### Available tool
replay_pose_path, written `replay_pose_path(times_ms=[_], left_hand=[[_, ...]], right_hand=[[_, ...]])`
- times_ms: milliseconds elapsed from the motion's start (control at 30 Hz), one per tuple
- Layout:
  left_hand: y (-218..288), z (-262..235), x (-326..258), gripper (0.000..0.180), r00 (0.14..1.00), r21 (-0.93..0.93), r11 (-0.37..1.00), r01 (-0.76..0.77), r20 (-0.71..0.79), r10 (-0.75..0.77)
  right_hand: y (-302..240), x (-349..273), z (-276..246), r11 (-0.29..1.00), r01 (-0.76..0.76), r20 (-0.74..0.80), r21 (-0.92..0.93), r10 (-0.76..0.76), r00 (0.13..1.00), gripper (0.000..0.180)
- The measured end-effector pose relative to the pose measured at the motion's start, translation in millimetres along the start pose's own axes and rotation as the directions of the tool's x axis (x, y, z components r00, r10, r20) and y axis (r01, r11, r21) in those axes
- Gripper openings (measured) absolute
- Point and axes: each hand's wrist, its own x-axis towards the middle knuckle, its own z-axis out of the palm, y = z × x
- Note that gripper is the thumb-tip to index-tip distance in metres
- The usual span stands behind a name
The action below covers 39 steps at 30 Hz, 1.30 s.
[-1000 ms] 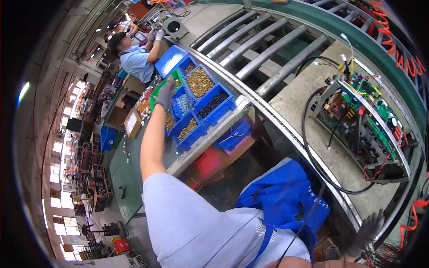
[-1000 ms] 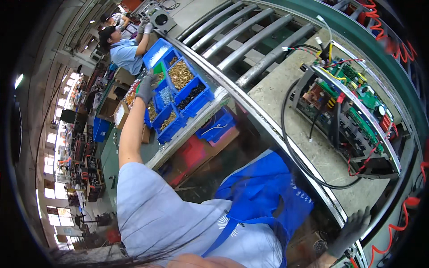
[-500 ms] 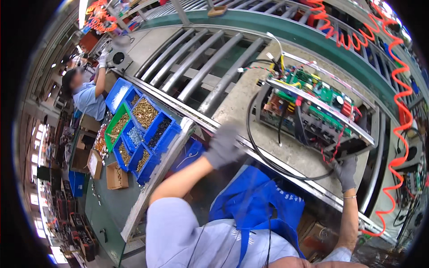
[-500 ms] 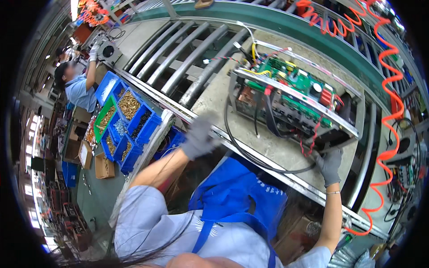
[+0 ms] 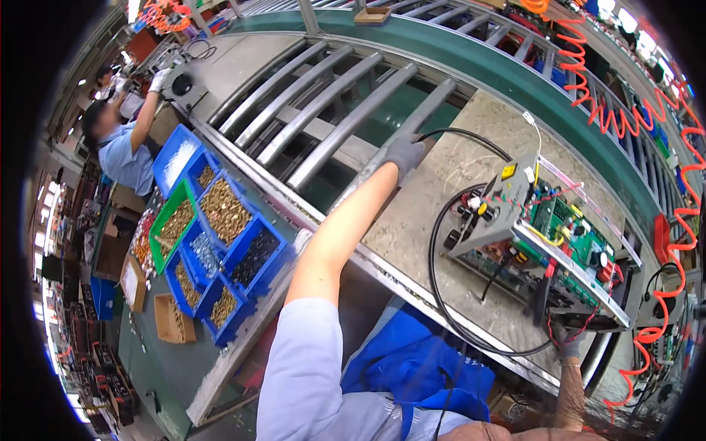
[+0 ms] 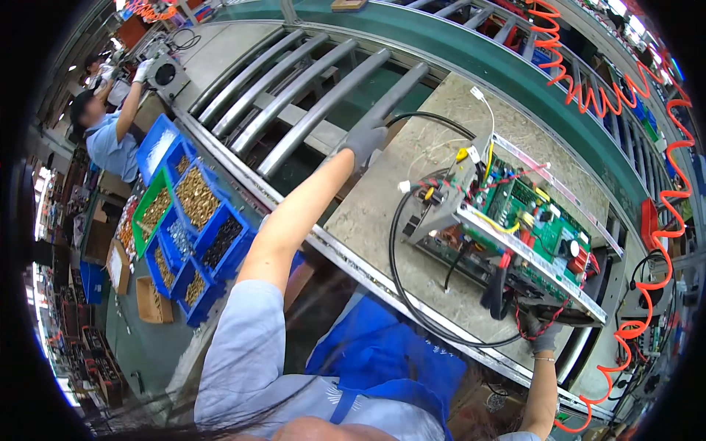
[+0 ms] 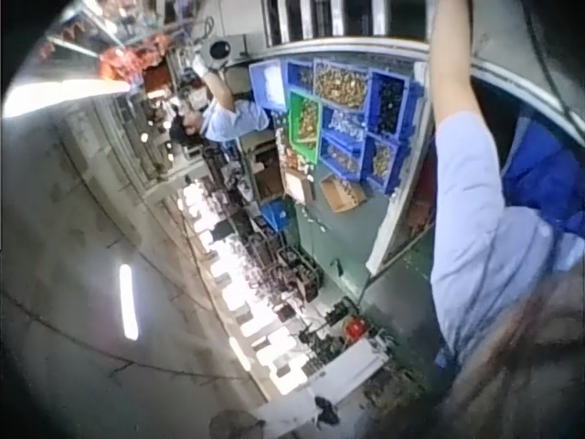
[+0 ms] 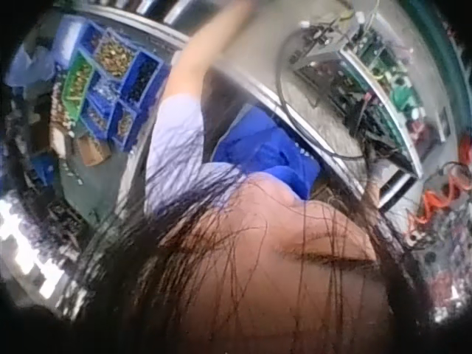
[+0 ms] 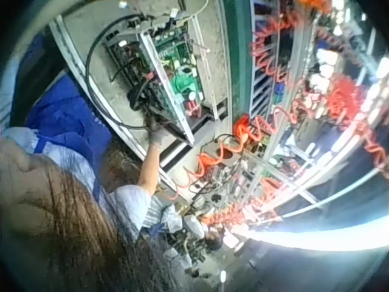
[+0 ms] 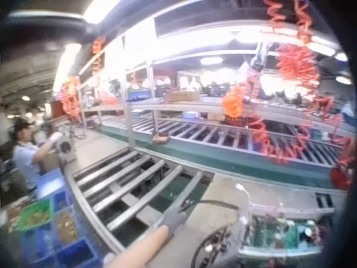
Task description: The person assembles an electronic device on a factory assembly line. They use a pneumatic screwdriver to fasten screws into a metal chassis containing a circuit board, then use pliers to strip and connect wires. The person handles the device and tools with gloved hands throughout the process.
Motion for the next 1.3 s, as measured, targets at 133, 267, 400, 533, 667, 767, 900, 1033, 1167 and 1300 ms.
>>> replay_pose_path(times_ms=[133,267,400,533,667,767,900,1033,1167,1300], left_hand=[[-54.1,2.9,50.3,0.041,0.992,0.243,0.967,0.078,0.081,-0.100],[-49.5,37.3,56.5,0.047,0.946,0.455,0.876,0.161,0.182,-0.269],[-62.0,43.5,63.5,0.047,0.899,0.421,0.868,0.262,0.221,-0.378],[-78.6,20.7,79.8,0.044,0.979,0.293,0.941,0.166,0.063,-0.193],[29.4,26.2,70.6,0.045,0.976,0.414,0.908,-0.062,-0.166,0.142],[130.4,-2.9,51.2,0.040,0.926,0.428,0.872,-0.237,-0.172,0.336],[215.6,-9.5,42.6,0.030,0.731,0.353,0.764,-0.540,-0.253,0.634],[317.9,48.6,16.3,0.020,0.562,0.081,0.589,-0.804,-0.218,0.798],[375.9,115.9,-24.8,0.032,0.437,0.097,0.426,-0.899,0.210,0.875],[397.3,159.4,-105.6,0.057,0.417,0.393,0.147,-0.908,0.879,0.231]], right_hand=[[-7.3,8.8,3.0,0.999,-0.026,0.033,-0.034,0.027,0.999,0.062],[-32.7,-10.7,-8.6,0.996,0.041,-0.054,-0.080,-0.046,0.997,0.051],[-20.1,-20.3,-14.8,0.822,0.215,-0.019,-0.527,-0.265,0.964,0.057],[-8.2,0.2,-1.1,0.976,0.165,0.059,-0.140,-0.158,0.986,0.050],[12.0,-11.2,-2.8,0.963,0.136,-0.013,-0.233,-0.143,0.990,0.052],[28.0,-9.4,0.7,0.931,0.156,-0.071,-0.330,-0.189,0.979,0.054],[-6.6,5.7,10.1,0.867,0.148,-0.052,-0.477,-0.196,0.979,0.045],[-29.8,5.7,3.2,0.923,0.182,-0.101,-0.339,-0.228,0.968,0.053],[-70.0,8.7,-9.4,0.963,0.164,-0.124,-0.213,-0.193,0.973,0.065],[-77.7,4.1,-20.3,0.918,0.285,-0.241,-0.274,-0.353,0.904,0.054]])
